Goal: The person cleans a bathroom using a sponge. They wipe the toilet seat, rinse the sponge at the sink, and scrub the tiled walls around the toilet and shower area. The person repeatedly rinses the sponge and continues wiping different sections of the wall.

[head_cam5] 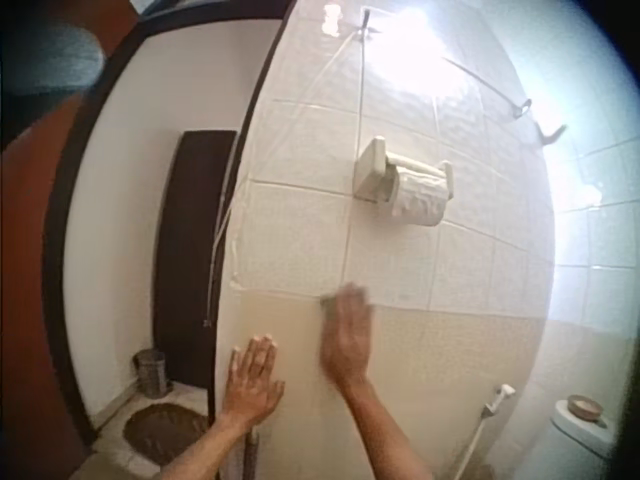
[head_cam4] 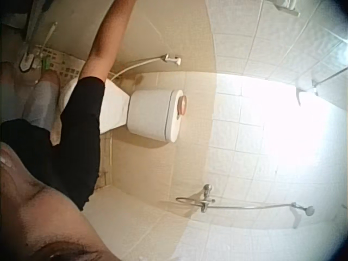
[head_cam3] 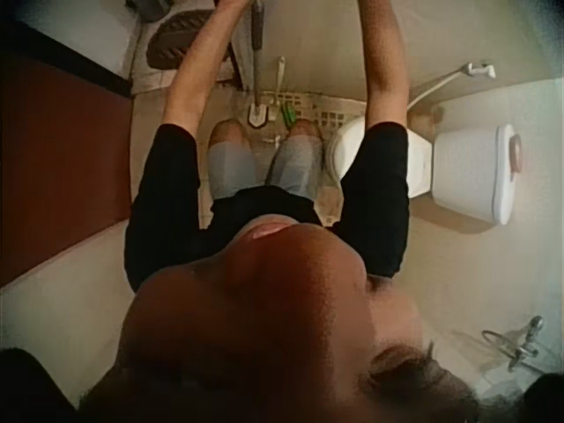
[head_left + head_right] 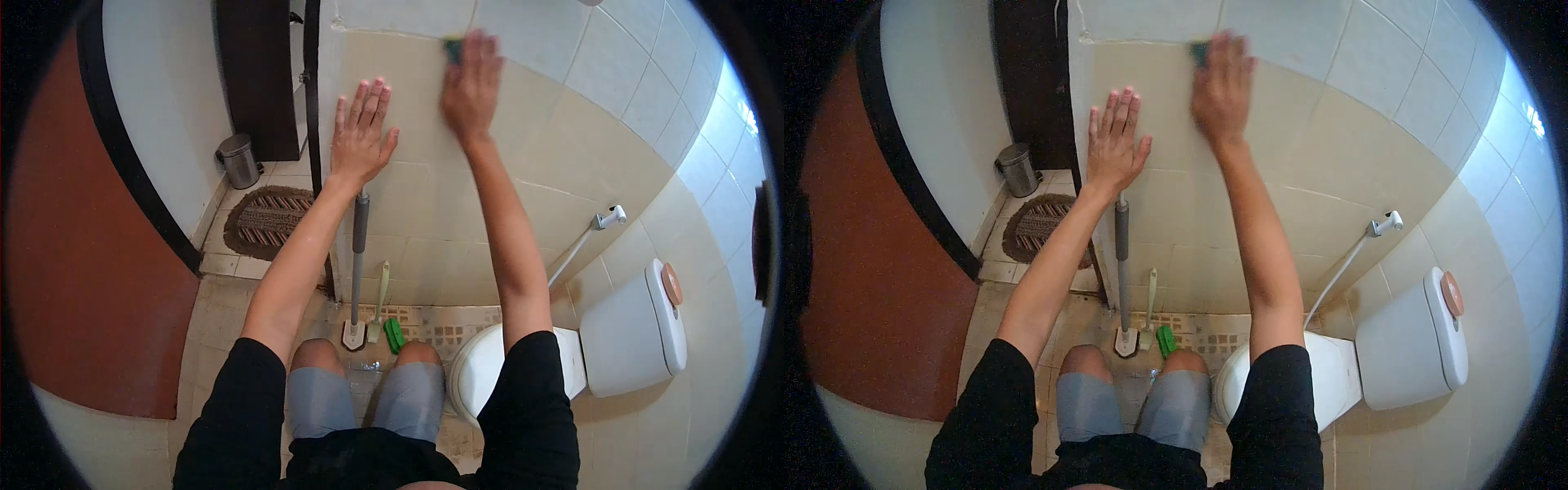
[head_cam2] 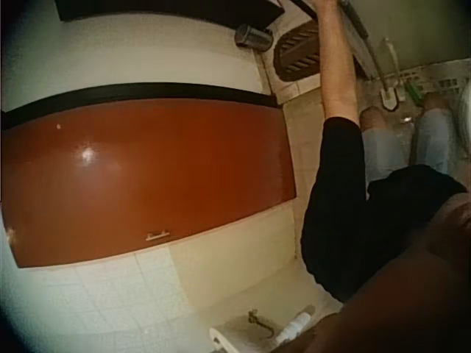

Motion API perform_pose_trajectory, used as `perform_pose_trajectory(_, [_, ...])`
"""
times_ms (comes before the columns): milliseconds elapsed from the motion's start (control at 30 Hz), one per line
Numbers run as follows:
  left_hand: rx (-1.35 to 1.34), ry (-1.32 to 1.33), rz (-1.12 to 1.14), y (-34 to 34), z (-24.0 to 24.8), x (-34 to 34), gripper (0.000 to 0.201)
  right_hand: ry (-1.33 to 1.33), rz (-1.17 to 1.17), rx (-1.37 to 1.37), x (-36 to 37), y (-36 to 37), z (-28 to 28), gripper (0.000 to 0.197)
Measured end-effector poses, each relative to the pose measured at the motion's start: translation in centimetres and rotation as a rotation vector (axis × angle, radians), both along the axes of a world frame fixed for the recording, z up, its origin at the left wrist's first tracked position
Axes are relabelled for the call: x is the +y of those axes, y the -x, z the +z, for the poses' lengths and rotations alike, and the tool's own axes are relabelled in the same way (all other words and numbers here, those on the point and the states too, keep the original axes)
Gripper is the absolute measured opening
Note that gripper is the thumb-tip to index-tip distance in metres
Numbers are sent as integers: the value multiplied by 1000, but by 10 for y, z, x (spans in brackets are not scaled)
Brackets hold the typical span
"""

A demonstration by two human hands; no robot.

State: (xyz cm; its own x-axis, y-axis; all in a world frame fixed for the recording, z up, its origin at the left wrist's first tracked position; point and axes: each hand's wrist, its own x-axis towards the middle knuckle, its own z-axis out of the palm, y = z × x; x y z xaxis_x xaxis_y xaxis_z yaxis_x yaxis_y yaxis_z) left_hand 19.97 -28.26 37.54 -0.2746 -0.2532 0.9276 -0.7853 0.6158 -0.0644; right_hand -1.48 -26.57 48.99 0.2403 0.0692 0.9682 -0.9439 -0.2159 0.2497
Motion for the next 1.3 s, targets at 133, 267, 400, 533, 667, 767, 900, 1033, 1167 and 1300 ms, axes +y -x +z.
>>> perform_pose_trajectory(133, [-8, -42, -20, -9, -5, 7, 83, -253, 15, 600, 14, -5, -69, 68])
perform_pose_trajectory(267, [-29, -67, -49, -30, -17, 13, 84, -262, -4, 619, 24, 17, -51, 67])
perform_pose_trajectory(400, [55, -90, -141, -30, -11, 33, 78, -90, 20, 225, 6, -23, 9, 66])
perform_pose_trajectory(533, [378, -113, -382, -21, -4, 49, 64, -23, 70, 187, -14, -76, 19, 68])
perform_pose_trajectory(667, [599, -192, -437, -37, -9, 52, 47, -205, 117, 707, 6, -78, -28, 60])
perform_pose_trajectory(767, [533, -190, -475, -33, -10, 60, 41, -241, 30, 703, 20, 9, -38, 59])
perform_pose_trajectory(900, [463, -222, -474, -32, -1, 72, 40, -83, -85, -13, 36, 116, -43, 62])
perform_pose_trajectory(1033, [394, -257, -535, 1, 5, 85, 48, 309, -156, -943, 26, 196, -114, 61])
perform_pose_trajectory(1167, [221, -290, -361, 24, -6, 89, 62, 257, -167, -1304, 26, 194, -169, 62])
perform_pose_trajectory(1300, [181, -248, -280, 45, -13, 82, 72, 323, -96, -1273, 19, 200, -109, 61])
